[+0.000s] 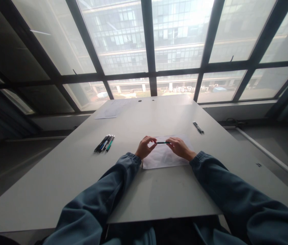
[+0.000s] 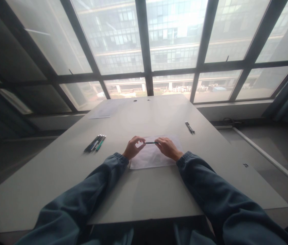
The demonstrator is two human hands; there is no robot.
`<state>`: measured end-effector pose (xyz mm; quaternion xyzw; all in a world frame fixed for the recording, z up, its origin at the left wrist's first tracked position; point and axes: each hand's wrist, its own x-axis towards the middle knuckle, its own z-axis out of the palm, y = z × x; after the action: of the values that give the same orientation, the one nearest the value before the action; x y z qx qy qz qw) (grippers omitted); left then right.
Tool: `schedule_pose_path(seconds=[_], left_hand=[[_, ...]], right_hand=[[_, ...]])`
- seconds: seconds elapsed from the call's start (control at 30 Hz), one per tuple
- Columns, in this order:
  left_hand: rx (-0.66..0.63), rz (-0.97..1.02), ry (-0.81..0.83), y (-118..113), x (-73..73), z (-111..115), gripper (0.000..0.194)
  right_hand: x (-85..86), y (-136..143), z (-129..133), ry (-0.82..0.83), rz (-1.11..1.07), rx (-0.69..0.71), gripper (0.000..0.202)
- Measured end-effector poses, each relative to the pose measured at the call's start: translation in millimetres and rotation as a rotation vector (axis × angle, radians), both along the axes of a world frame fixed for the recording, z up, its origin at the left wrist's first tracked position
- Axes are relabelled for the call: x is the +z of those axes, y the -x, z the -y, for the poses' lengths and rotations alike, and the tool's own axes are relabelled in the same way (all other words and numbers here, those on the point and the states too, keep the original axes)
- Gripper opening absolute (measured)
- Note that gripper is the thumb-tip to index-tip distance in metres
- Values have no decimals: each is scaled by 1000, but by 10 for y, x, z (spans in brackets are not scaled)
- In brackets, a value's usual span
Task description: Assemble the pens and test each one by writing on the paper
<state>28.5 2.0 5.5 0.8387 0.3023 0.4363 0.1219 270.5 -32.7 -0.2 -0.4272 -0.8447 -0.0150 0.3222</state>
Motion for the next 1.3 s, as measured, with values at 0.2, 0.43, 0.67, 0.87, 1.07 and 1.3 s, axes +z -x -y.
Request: schedule_pose_path(seconds=[0.2, 0.43, 0.67, 0.87, 1.07, 1.3], left_hand=[[0, 3, 4, -5, 12, 20, 16], [23, -2, 93, -4, -3, 6, 28], [60, -98, 221, 27, -27, -18, 59], [55, -114, 232, 6, 1, 9, 59], [35, -100, 159, 7, -4, -3, 46], [35, -78, 84, 11, -58, -40, 25]], right_hand=[[2, 6, 2, 7, 16, -2, 14], [7, 12, 6, -1, -5, -2, 16], [7, 11, 10, 4, 25, -13, 16], [14, 10, 16, 10, 23, -4, 15], [-6, 7, 8, 7, 37, -9, 16], [-14, 1, 0, 11, 35, -15, 16]])
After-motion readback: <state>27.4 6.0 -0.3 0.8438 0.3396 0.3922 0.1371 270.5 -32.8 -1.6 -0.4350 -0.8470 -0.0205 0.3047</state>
